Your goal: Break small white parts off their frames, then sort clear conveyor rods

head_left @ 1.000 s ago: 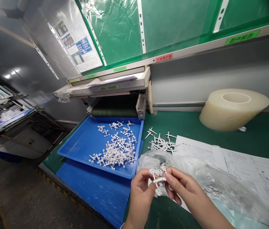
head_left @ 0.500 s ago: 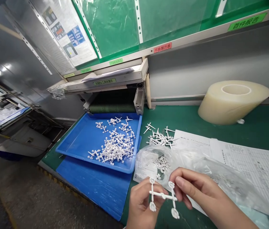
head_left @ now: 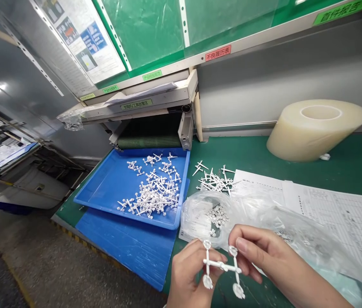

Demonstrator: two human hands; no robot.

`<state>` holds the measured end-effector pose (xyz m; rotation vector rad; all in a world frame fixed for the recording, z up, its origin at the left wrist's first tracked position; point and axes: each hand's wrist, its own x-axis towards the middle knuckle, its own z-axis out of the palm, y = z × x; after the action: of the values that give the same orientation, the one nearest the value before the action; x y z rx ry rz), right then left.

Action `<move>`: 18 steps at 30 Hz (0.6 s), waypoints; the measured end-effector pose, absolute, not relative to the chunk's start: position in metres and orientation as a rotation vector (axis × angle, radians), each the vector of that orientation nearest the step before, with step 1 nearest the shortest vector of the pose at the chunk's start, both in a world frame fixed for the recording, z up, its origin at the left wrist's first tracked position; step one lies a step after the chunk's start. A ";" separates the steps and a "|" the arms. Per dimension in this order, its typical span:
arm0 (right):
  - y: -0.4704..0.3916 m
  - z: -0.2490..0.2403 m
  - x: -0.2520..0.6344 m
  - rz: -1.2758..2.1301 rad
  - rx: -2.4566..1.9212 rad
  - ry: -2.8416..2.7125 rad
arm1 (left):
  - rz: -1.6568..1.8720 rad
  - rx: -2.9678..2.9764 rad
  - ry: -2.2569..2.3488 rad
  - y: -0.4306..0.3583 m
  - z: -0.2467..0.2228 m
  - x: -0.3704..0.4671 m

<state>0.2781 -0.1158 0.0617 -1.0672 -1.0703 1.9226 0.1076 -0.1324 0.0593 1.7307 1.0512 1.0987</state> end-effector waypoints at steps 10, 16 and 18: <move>-0.114 0.063 0.278 2.047 -0.967 -0.966 | 1.125 1.772 0.995 -0.131 0.056 0.106; -0.115 0.060 0.276 2.327 -0.741 -0.596 | 1.064 1.730 1.044 -0.133 0.061 0.108; -0.116 0.057 0.274 2.366 -0.701 -0.536 | 1.100 1.710 1.048 -0.134 0.059 0.109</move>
<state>0.2744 -0.1162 0.0570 -0.7015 -0.5356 2.3660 0.1092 -0.1338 0.0589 1.7103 1.0484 1.0996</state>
